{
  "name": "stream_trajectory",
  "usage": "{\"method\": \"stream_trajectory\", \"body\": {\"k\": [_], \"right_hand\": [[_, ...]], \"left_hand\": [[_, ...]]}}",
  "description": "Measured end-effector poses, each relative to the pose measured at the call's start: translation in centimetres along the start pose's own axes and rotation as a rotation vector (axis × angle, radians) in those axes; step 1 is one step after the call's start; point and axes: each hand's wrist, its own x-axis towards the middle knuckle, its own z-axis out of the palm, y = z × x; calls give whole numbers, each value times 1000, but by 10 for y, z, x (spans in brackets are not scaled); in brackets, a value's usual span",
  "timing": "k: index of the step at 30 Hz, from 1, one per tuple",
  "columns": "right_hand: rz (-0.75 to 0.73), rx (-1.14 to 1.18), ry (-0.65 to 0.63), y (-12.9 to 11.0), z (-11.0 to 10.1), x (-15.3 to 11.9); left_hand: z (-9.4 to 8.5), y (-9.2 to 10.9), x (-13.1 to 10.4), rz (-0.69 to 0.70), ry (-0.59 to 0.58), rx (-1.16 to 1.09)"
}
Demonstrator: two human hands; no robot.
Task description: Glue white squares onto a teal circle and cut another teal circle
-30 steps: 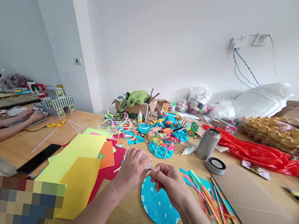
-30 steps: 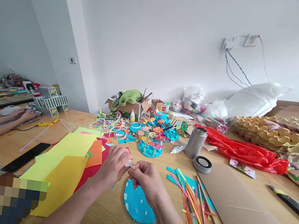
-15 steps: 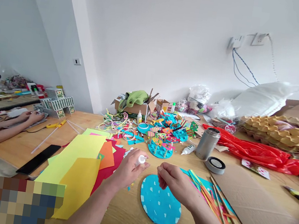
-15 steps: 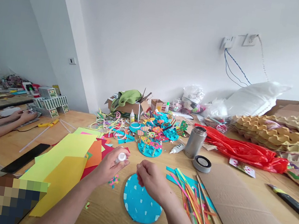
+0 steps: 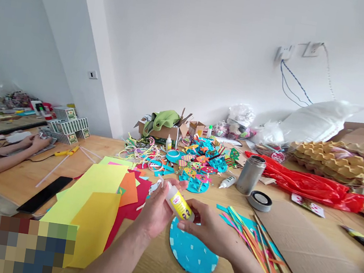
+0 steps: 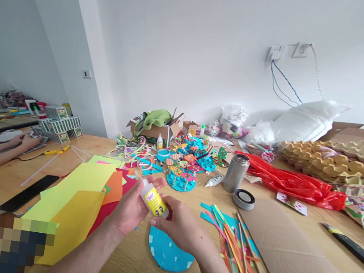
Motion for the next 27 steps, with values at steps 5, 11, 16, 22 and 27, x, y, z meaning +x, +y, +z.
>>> {"method": "stream_trajectory", "body": {"k": [5,11,16,22,27], "right_hand": [[-20,266,117,1,-8,1],[1,533,363,2,-21,-1],[41,1074,479,8,-10,10],[297,1534,471,10,-8,20],[372,1600,484,15,-8,23]], "left_hand": [[-6,1,2,-32,91,-91],[-8,-1,1,-179,68,-146],[4,-13,-5,-195,43,-34],[3,-35,-7,-240,106,62],[1,-44,-7,-269,93,220]]}}
